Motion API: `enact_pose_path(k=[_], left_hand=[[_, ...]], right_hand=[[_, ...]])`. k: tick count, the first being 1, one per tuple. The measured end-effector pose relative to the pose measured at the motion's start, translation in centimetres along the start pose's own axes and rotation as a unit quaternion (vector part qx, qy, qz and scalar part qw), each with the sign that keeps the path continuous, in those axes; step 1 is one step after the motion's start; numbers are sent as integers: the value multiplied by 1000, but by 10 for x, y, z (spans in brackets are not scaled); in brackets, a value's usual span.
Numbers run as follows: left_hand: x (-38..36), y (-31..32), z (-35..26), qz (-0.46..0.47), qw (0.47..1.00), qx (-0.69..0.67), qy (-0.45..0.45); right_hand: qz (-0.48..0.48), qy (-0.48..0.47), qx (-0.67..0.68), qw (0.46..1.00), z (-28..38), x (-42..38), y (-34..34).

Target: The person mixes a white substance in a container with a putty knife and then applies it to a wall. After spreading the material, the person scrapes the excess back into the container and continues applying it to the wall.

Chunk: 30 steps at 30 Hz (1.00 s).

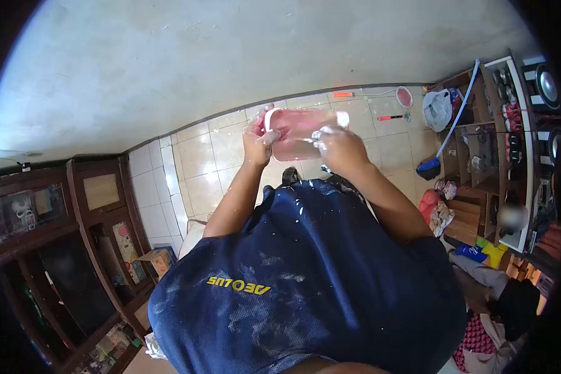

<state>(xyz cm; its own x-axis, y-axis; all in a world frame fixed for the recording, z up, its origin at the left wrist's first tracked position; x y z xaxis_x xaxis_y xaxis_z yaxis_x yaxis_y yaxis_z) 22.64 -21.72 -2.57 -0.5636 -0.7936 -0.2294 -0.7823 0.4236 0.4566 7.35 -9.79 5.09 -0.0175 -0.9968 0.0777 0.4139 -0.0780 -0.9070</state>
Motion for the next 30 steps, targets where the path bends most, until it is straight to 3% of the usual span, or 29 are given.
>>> enact_pose_path(k=[7,11,13,19,21,25,27,29,30], left_hand=[[12,-13,12,52,998,-21,-1],[11,0,8,29,999,-18,-7],[15,-2,12,15,999,-45,-22],[25,3,10,55,997,-59,-1],[26,13,5,56,997,-52,-32],[20,22,0,36,999,-8,-22],[23,20,4,53,998,-30,-19],[25,14,11,53,998,-4,-22],[26,14,14,53,998,-9,-19]], right_hand=[[-141,-7,-26,990,1,7,-36],[-100,-22,-100,990,-11,5,0],[-15,31,-77,996,-8,-3,4],[-73,-10,29,997,7,-12,-25],[25,10,-12,1000,0,-8,-8],[-55,46,33,997,-20,-1,-13],[-80,38,11,996,-22,-4,-31],[-177,-1,-13,984,-19,-6,-53],[-161,9,-22,987,-18,-4,-57]])
Point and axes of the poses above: each hand's wrist, its own x-axis towards the middle knuckle, its own y-axis out of the palm, z = x × y, the point moved 4 cm from there along x, towards the middle knuckle, and after that the axes turned 6 degrees about -y, right-handed, at the moved point
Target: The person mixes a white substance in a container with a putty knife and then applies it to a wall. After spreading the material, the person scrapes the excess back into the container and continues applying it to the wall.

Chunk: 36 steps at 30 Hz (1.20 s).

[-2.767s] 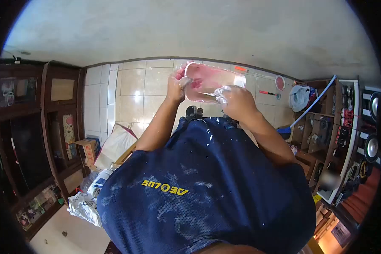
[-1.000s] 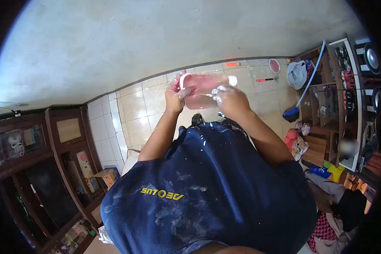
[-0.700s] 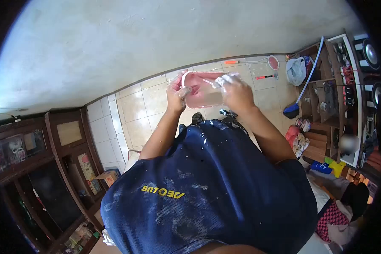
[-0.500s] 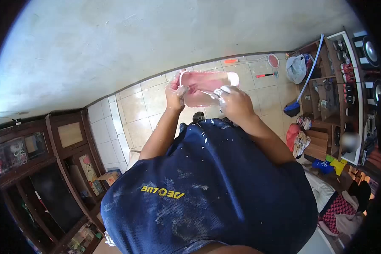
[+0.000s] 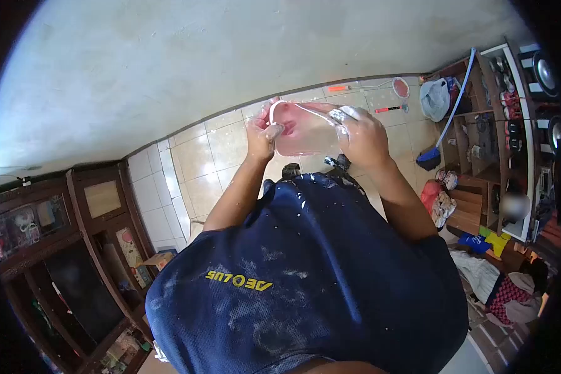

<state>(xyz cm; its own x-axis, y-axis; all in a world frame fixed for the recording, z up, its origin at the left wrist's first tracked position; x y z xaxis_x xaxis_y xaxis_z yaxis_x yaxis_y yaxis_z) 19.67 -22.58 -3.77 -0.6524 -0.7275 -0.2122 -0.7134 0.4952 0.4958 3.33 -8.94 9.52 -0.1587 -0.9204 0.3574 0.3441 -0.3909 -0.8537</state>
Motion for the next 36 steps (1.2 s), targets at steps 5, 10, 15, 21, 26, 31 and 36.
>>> enact_pose_path(k=[5,10,15,21,26,31,36], left_hand=[[0,7,5,22,999,-34,5],[3,1,10,11,1000,-10,4],[7,4,10,15,1000,-20,10],[3,2,8,15,1000,0,9],[-4,6,6,15,999,-42,-8],[-6,5,11,-7,1000,-19,21],[-10,8,2,-33,998,-48,12]], right_hand=[[18,-61,-43,997,-14,-10,33],[156,-29,-4,987,6,-24,28],[144,-33,34,988,8,-27,30],[149,25,25,988,-10,-15,29],[52,-20,-24,998,-10,-6,13],[95,-61,-97,989,-17,-19,49],[184,-68,-57,979,0,-35,46]])
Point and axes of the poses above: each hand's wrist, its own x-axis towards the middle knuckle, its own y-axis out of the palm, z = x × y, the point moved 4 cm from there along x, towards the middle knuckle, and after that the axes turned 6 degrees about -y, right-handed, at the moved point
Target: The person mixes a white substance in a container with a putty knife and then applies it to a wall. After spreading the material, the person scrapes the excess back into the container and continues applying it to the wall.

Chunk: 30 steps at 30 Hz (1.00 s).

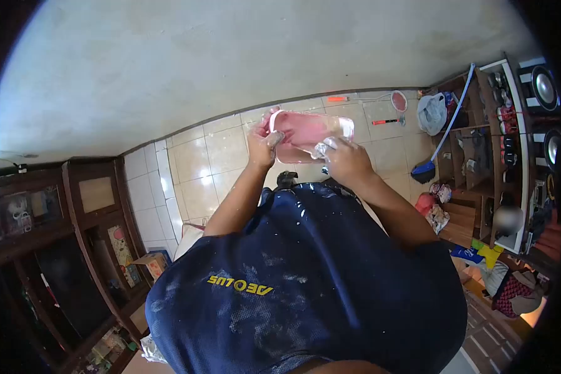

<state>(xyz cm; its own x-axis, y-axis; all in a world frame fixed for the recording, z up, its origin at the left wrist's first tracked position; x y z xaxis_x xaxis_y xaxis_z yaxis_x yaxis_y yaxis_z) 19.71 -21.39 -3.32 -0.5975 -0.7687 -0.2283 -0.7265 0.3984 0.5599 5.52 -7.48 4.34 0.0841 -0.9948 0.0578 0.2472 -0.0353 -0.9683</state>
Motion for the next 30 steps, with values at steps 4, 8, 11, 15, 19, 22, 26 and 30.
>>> enact_pose_path(k=[4,8,11,15,19,22,26,30], left_hand=[[-5,0,-6,3,999,49,-5],[-8,3,-5,6,1000,6,-25],[-6,-3,1,15,1000,9,0],[-8,-19,-5,-18,998,59,20],[-13,-23,-9,-17,999,42,-1],[-9,-27,-10,28,997,67,9],[-10,-25,-10,9,997,75,0],[-14,-14,-16,3,997,71,3]], right_hand=[[-53,24,2,998,6,6,-18],[-139,3,-26,990,1,27,-24],[-122,39,-57,990,1,32,-11],[-56,49,-17,997,0,18,19],[-21,24,27,999,20,2,23],[-88,18,61,994,25,3,-1],[-122,40,50,990,28,24,-19],[-125,-1,-48,991,42,41,-11]])
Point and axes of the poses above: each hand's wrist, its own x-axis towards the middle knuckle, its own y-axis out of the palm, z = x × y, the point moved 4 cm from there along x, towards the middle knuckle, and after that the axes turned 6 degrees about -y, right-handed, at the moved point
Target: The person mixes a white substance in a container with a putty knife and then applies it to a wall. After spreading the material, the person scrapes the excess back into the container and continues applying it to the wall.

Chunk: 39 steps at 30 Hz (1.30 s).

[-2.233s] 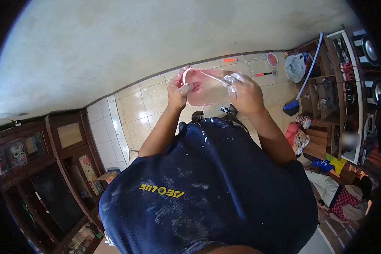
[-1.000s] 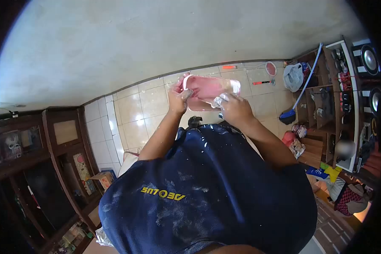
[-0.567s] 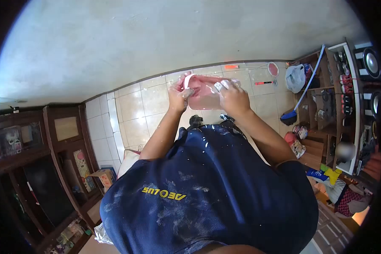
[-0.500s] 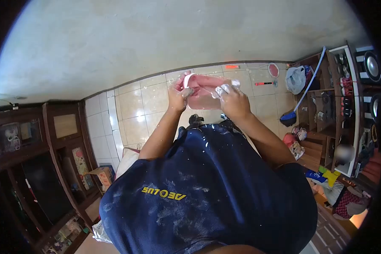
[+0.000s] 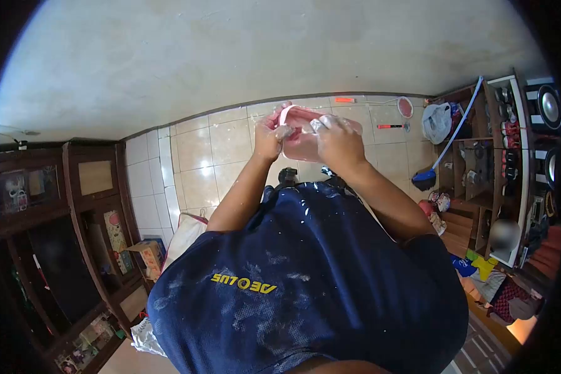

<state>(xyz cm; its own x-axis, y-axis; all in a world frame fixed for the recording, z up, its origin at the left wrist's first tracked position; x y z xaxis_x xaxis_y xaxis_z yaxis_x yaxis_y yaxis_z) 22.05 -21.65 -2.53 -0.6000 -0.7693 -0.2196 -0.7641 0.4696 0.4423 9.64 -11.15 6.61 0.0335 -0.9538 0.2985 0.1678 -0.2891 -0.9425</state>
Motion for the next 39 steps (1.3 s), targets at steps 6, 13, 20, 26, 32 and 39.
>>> enact_pose_path(k=[6,13,20,26,32,39], left_hand=[[-2,-18,-1,-16,1000,0,-17],[-1,-19,-1,15,1000,-12,4],[-5,-19,-16,-7,999,-5,-32],[-2,-25,2,-2,1000,-12,-3],[-1,-22,7,18,998,-39,-37],[4,-18,7,-16,999,-28,9]], right_hand=[[164,-66,29,984,14,-22,13],[17,-47,36,998,12,14,1],[175,-108,39,978,31,-7,10],[110,-47,68,990,-2,-2,-10],[65,-24,-1,998,-8,-11,4],[108,47,35,992,-18,-31,18]])
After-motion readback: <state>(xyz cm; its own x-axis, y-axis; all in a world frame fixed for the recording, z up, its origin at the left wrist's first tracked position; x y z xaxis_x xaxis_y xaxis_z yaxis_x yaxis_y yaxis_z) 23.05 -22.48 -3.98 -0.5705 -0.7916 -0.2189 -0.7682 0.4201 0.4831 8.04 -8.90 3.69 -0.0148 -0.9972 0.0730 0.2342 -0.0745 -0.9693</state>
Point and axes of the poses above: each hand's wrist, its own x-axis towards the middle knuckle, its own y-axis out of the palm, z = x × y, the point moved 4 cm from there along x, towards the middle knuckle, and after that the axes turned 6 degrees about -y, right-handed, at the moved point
